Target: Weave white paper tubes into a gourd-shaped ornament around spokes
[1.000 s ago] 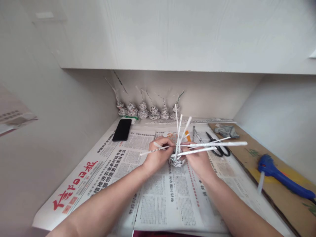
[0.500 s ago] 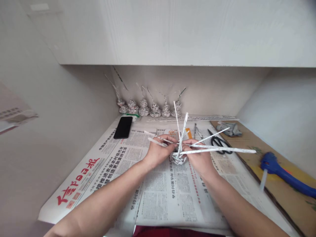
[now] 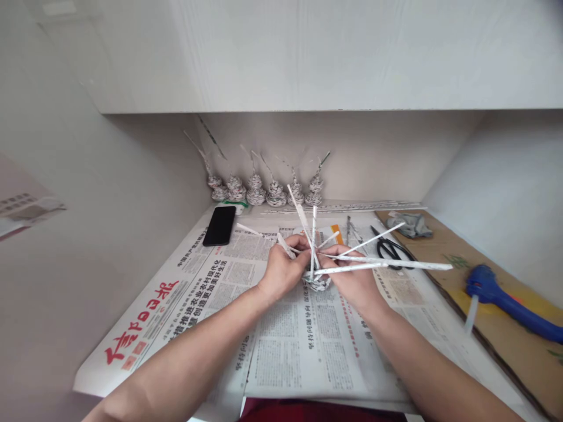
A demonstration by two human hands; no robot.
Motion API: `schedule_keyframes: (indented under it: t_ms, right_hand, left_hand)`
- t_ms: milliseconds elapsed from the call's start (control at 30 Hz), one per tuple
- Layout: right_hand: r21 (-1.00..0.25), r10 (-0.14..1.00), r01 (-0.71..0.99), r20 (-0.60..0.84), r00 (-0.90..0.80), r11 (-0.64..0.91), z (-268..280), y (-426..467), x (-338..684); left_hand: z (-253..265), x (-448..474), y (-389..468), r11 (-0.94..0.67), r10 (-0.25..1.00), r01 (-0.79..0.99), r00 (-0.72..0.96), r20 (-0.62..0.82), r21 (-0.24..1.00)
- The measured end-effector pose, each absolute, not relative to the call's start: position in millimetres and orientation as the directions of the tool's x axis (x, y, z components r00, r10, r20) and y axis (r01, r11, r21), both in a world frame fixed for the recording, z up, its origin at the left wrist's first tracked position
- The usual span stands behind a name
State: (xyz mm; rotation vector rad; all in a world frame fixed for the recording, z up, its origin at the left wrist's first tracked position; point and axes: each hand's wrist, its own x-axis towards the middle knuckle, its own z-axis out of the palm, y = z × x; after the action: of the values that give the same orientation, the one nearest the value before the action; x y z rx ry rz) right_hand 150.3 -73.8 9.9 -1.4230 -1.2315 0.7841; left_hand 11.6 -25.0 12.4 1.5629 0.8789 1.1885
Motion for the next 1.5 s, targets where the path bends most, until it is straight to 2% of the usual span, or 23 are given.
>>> schedule_keyframes:
  t_ms: [233,567,733,800,867,967,1100,1333,1500]
  right_hand:
    - [-0.996,0.956,0.047,0.088,0.281,0.078,14,-74,145]
    - [-0.991,0.953,0.027,0.135,0.272,0.133,11,-74,147]
    - [-0.991,0.948,-0.088,0.070,0.310,0.102,8,-72,143]
    - [-0.994,0.958,-0.045,0.084,0.275,0.100,7,-72,144]
    - [-0.990,0.961,0.077,0.136,0.239,0.120,7,-72,146]
    - [-0.958,0.942,0.239,0.218,0.253,0.158,8,-75,147]
    - [-0.917,0.926,0.354,0.284,0.251,0.185,10,-78,146]
    - [-0.929,0.926,0.332,0.261,0.274,0.164,10,-76,146]
    - [-0.925,0.944,0.341,0.251,0.217,0.167,12,-77,147]
  left_hand:
    - [16,10,-25,-0.285,0.924,0.010,0.268,0.272,0.958]
    - [13,11,-28,-0.320,0.909,-0.013,0.277,0.311,0.947]
    - [10,13,-27,-0.344,0.906,-0.021,0.253,0.338,0.939]
    - [10,14,-27,-0.348,0.906,-0.022,0.251,0.342,0.937]
    - [10,14,-27,-0.350,0.904,-0.019,0.254,0.343,0.937]
    - [10,13,-26,-0.350,0.901,-0.016,0.269,0.341,0.937]
    - [14,10,-23,-0.337,0.898,0.016,0.307,0.316,0.941]
    - [25,3,-21,-0.336,0.901,0.119,0.328,0.283,0.934]
    - [22,4,-22,-0.333,0.893,0.059,0.340,0.294,0.941]
